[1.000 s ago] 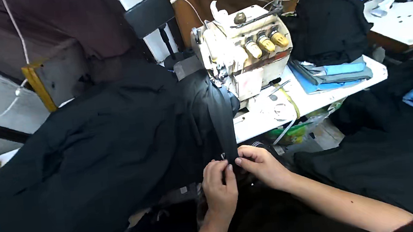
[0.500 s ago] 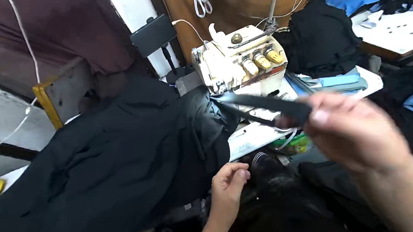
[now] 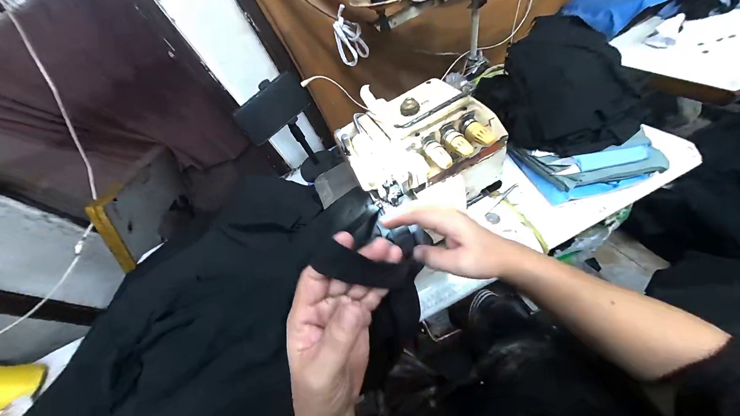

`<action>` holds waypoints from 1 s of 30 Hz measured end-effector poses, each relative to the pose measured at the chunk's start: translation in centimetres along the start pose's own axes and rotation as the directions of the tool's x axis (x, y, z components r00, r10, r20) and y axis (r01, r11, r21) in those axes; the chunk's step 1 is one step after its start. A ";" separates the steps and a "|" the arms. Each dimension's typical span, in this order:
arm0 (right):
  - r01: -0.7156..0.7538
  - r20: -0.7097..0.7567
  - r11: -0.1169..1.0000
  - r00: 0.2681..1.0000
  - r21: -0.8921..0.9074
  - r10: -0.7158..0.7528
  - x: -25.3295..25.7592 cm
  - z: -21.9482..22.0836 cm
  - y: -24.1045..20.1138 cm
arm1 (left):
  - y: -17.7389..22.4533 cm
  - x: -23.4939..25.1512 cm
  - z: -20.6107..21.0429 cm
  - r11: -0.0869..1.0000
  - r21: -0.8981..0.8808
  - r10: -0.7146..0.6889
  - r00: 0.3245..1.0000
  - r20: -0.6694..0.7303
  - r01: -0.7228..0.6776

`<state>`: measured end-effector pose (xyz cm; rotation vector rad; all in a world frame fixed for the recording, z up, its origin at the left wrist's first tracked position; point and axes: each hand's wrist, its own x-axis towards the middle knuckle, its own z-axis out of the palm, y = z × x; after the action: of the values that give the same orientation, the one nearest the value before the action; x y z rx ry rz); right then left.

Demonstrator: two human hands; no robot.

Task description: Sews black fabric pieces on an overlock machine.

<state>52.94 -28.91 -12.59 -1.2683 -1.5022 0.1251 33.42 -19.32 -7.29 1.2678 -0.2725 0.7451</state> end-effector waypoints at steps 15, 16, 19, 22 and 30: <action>0.030 -0.057 0.939 0.998 0.341 -0.011 2.0 2.8 -0.2 | -2.0 2.3 -1.4 0.945 0.298 0.239 0.906 -0.349 -0.134; 0.023 -0.056 0.938 0.998 0.346 -0.004 2.0 2.9 -0.2 | -2.0 2.3 -1.4 0.947 0.292 0.235 0.906 -0.352 -0.132; 0.019 -0.057 0.941 0.998 0.338 0.000 1.8 2.9 -0.2 | -2.0 2.1 -1.4 0.951 0.281 0.225 0.907 -0.356 -0.126; 0.029 -0.050 0.964 0.999 0.263 -0.017 1.6 2.8 -0.2 | -2.1 1.9 -1.4 0.953 0.282 0.212 0.914 -0.346 -0.114; -0.143 0.148 0.948 0.983 0.283 0.105 -5.5 1.2 -3.1 | -1.7 -1.3 -1.5 0.982 -0.089 -0.167 0.986 0.024 0.169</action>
<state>49.11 -33.63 -14.54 -1.1302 -1.4513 0.5049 33.26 -18.56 -9.81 1.1947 -0.2076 0.5717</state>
